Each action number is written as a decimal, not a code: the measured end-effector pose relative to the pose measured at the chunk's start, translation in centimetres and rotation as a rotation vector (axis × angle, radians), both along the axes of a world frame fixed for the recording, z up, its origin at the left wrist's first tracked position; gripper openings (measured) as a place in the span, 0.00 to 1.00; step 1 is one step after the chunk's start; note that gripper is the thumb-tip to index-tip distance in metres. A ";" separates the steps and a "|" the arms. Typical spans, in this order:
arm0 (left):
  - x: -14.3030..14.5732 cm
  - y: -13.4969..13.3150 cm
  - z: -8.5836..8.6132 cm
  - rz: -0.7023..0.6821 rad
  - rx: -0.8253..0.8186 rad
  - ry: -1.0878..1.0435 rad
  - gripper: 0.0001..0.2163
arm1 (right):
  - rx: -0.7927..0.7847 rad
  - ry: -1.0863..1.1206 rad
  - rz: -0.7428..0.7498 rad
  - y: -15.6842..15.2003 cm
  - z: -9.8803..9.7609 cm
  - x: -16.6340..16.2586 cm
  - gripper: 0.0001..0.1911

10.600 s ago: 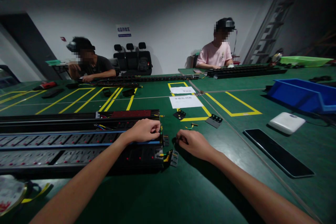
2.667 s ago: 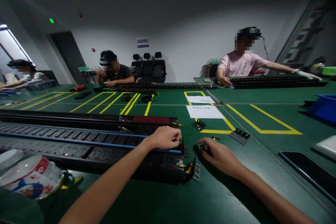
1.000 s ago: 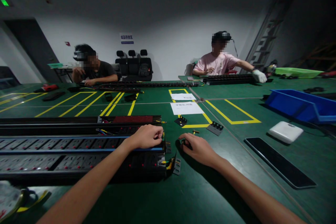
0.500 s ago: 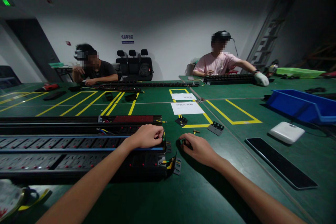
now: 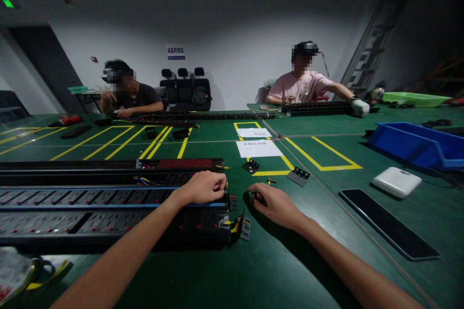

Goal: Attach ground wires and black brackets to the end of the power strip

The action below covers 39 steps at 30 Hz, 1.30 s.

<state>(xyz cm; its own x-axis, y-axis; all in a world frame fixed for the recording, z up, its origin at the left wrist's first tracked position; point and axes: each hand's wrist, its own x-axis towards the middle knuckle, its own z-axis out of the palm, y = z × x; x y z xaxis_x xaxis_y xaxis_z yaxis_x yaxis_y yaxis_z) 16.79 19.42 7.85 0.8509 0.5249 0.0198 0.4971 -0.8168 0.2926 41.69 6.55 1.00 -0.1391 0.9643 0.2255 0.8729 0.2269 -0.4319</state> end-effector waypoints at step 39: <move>0.1 -0.2 0.4 0.014 -0.004 0.025 0.03 | -0.002 -0.008 -0.007 0.0 0.2 0.0 0.16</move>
